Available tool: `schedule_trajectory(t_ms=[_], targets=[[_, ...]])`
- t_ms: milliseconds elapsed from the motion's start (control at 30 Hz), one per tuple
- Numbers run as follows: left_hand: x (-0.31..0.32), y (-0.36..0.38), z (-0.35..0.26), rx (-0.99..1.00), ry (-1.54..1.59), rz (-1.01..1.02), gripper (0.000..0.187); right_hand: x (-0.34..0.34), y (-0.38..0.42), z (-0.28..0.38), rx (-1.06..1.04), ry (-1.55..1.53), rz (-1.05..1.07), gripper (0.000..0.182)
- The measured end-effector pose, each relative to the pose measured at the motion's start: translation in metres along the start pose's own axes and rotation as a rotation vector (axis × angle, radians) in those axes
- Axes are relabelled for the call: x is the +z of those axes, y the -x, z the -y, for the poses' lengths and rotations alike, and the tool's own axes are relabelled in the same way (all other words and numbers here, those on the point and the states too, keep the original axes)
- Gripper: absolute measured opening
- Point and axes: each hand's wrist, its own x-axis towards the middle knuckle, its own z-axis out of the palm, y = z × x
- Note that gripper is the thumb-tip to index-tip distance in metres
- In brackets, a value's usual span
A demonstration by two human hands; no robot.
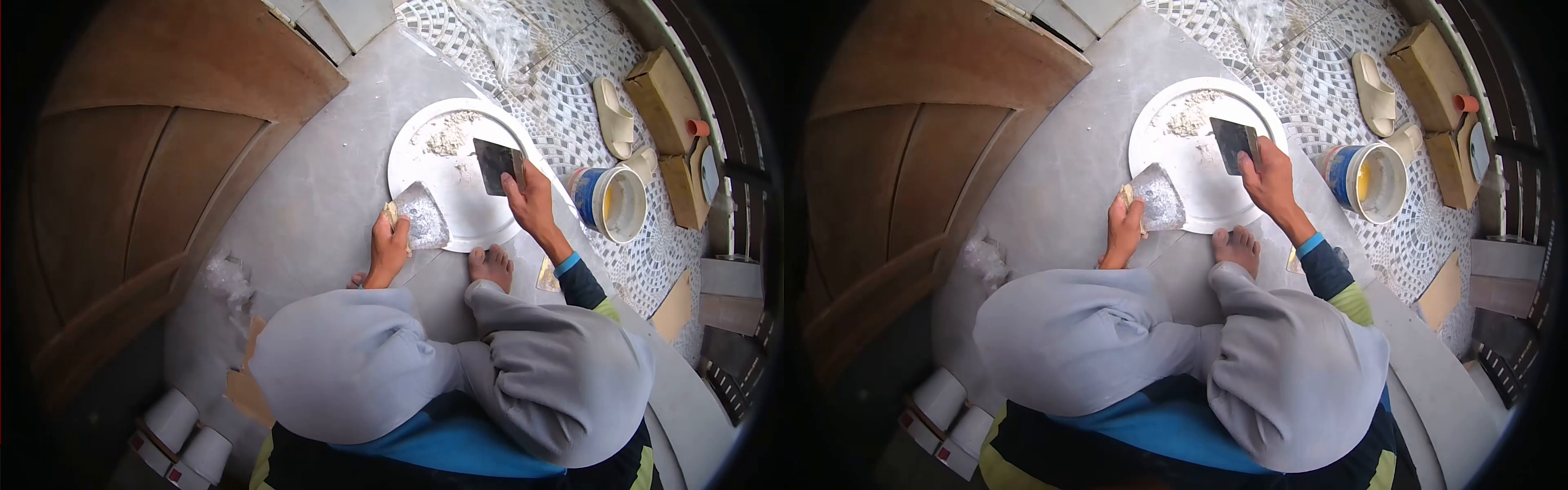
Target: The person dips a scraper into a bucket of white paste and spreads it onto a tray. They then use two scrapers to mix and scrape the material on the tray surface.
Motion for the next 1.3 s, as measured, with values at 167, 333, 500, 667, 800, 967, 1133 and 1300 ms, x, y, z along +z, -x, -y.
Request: schedule_trajectory(t_ms=[167,333,500,667,800,967,1133,1300], targets=[[-0.002,0.003,0.004,-0.016,0.074,-0.002,0.022,0.000,0.001,-0.005,0.141,-0.065,0.010,0.014],[0.003,-0.013,0.014,0.129,0.102,-0.053,0.021,-0.002,0.001,0.000,0.060,-0.153,0.005,0.011],[0.018,-0.040,0.015,0.002,0.454,-0.089,0.019,-0.010,-0.001,0.022,0.978,-1.283,0.045,0.010],[0.054,-0.050,0.022,-0.024,0.590,-0.114,0.023,0.006,0.028,0.012,1.073,-1.811,0.416,0.012],[0.070,-0.030,-0.002,-0.132,0.711,-0.148,0.023,0.022,0.039,0.009,1.076,-1.795,0.364,0.013],[0.074,-0.027,0.004,-0.014,0.677,-0.108,0.019,0.020,0.034,0.015,1.147,-1.567,0.229,0.013],[0.068,-0.024,0.005,0.058,0.567,-0.019,0.027,0.022,0.032,0.013,1.177,-1.533,0.161,0.013],[0.075,-0.017,-0.024,0.267,0.375,0.053,0.023,0.026,0.040,-0.005,1.323,-1.503,0.117,0.012]])
